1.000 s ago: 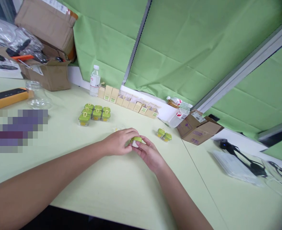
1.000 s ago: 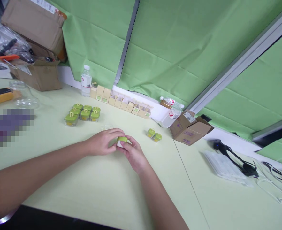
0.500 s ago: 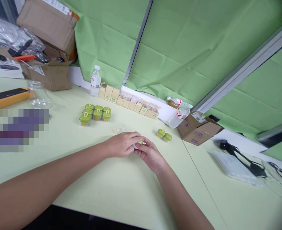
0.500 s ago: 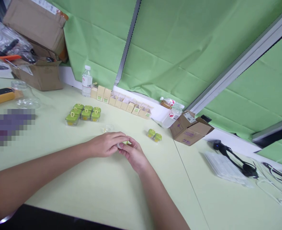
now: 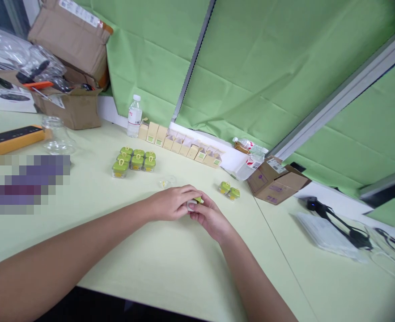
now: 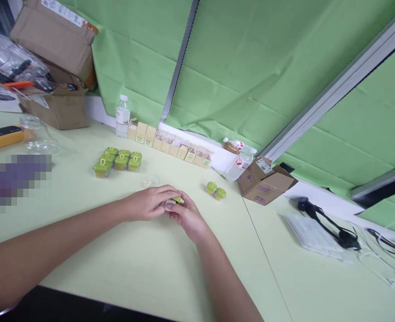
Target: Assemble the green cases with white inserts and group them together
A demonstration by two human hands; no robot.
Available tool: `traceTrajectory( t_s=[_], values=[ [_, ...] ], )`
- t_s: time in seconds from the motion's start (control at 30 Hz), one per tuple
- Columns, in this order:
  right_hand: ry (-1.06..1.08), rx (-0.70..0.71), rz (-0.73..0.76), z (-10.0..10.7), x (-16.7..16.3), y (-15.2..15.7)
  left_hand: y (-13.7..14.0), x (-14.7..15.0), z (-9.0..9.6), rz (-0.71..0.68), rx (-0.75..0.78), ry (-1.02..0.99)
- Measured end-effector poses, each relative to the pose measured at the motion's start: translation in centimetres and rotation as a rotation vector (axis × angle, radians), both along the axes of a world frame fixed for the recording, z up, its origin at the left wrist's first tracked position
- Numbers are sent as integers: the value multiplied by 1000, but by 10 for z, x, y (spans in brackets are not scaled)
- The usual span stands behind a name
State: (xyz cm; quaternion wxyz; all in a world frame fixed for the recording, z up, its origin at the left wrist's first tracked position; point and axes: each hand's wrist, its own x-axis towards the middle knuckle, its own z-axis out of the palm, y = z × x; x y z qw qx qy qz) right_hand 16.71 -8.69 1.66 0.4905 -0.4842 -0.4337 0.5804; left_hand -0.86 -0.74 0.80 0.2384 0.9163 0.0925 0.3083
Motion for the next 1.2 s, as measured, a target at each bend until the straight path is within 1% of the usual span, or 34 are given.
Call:
traceTrajectory(
  t_s=[0.23,0.43,0.6,0.77,0.9,1.0,1.07,1.13,1.2],
  values=[
    [-158,26,-18,0,1,0,0,0,-2,23,-107,11],
    [-197,28,27,4,3,-1,2,2,-5,20,-114,-19],
    [-186,34,66,4,2,-2,4,5,-7,38,-210,-86],
    [-185,-3,123,1,3,-2,7,8,-13,115,-293,-119],
    [-219,-46,175,0,4,-3,14,8,-17,229,-324,-161],
    [-272,-57,122,-1,4,-1,18,9,-19,270,-361,-179],
    [-326,-54,48,-3,5,1,19,11,-21,283,-442,-173],
    [-397,-48,-14,-8,7,4,21,13,-24,299,-589,-172],
    [-518,-2,-70,-14,10,7,22,16,-28,303,-724,-180]
  ],
)
